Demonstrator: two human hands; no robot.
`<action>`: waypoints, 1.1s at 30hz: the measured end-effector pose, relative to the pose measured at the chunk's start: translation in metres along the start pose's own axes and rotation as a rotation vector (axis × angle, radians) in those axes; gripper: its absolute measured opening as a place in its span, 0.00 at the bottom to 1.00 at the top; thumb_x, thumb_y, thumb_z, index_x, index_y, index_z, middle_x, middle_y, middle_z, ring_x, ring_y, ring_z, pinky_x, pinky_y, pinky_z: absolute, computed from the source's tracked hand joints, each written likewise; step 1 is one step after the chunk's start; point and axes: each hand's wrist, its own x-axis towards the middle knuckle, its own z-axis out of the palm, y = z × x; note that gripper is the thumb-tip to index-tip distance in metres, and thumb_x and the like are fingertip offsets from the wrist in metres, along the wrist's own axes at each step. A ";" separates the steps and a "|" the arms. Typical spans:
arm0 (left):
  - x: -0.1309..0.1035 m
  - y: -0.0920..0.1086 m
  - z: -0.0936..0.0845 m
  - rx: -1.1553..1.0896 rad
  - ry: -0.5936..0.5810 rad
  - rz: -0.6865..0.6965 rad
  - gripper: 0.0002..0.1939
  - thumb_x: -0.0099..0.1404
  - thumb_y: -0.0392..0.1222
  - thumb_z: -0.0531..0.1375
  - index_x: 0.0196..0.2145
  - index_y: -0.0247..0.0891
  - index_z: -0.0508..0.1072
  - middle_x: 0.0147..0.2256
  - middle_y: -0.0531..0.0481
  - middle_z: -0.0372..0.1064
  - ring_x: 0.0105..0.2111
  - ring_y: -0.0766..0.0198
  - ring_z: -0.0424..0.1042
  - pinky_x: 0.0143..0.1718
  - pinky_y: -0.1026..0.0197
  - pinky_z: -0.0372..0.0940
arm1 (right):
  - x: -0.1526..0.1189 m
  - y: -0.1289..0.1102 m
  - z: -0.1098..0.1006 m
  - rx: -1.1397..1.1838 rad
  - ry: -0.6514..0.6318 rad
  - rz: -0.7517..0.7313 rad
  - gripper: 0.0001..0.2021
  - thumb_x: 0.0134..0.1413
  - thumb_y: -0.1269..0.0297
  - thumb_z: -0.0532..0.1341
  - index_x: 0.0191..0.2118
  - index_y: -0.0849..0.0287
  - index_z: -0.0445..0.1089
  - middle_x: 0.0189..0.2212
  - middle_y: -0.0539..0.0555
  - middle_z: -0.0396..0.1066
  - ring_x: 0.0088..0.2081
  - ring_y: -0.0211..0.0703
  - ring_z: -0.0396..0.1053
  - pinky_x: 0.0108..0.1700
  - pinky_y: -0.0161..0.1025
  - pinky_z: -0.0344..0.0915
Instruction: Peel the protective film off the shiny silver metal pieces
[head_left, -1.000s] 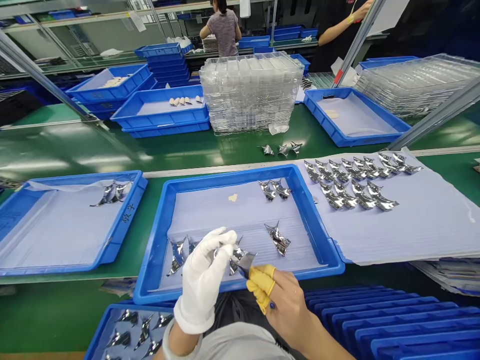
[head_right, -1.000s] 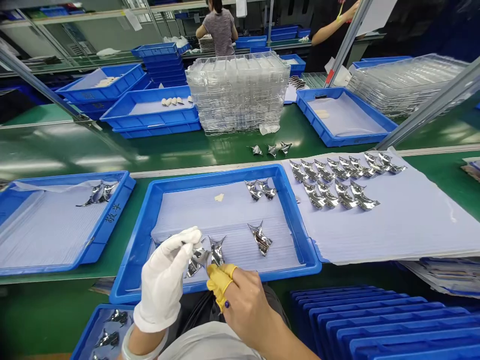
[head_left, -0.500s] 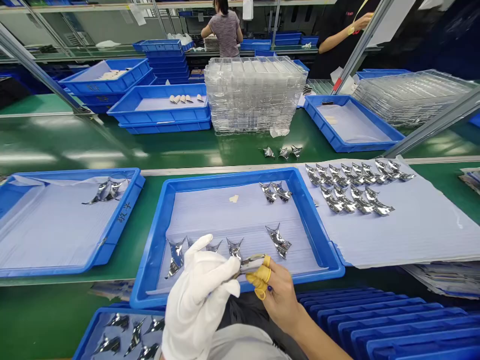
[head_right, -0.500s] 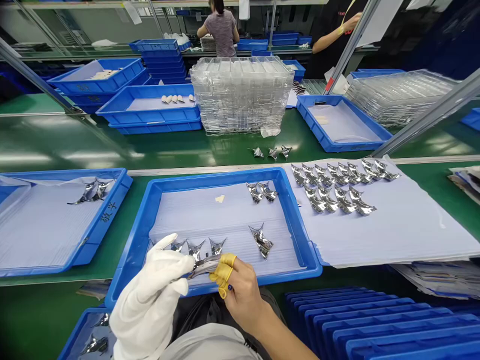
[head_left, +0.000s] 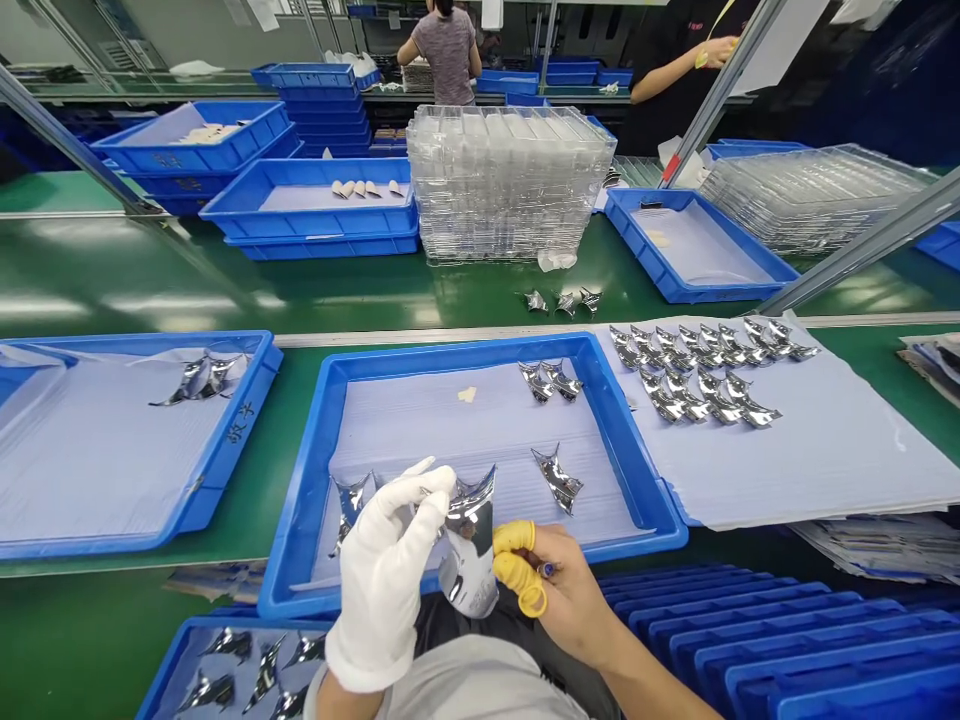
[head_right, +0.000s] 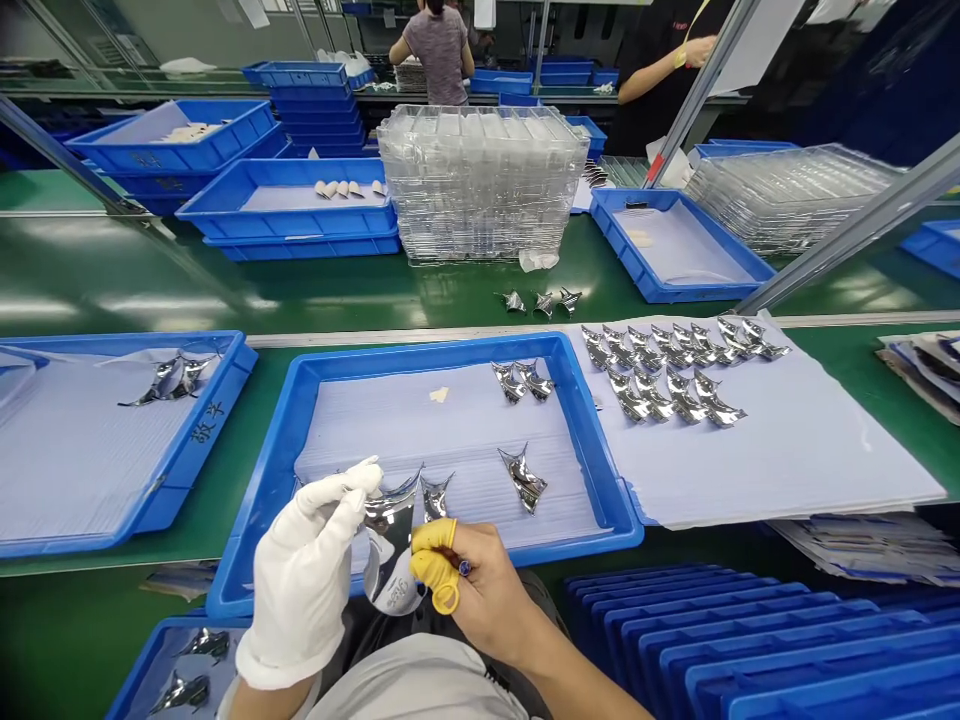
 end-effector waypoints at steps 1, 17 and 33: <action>0.001 0.000 -0.001 -0.011 0.010 -0.041 0.11 0.62 0.48 0.71 0.41 0.44 0.82 0.44 0.50 0.83 0.53 0.56 0.78 0.56 0.58 0.70 | 0.001 -0.001 0.002 0.023 -0.004 0.021 0.15 0.67 0.56 0.62 0.30 0.58 0.70 0.22 0.45 0.59 0.24 0.35 0.53 0.28 0.35 0.51; 0.021 0.004 -0.008 0.055 0.014 0.173 0.02 0.64 0.41 0.69 0.35 0.45 0.80 0.36 0.55 0.82 0.45 0.60 0.79 0.63 0.50 0.64 | 0.020 0.015 0.028 0.667 -0.030 0.506 0.21 0.52 0.47 0.74 0.31 0.57 0.68 0.11 0.36 0.50 0.15 0.26 0.38 0.19 0.31 0.37; 0.033 0.013 -0.003 -0.078 -0.017 -0.201 0.21 0.55 0.57 0.72 0.36 0.37 0.80 0.39 0.42 0.82 0.43 0.52 0.80 0.49 0.52 0.72 | 0.023 -0.001 0.032 0.534 0.100 0.364 0.23 0.48 0.45 0.75 0.27 0.58 0.69 0.15 0.38 0.49 0.18 0.28 0.40 0.20 0.31 0.39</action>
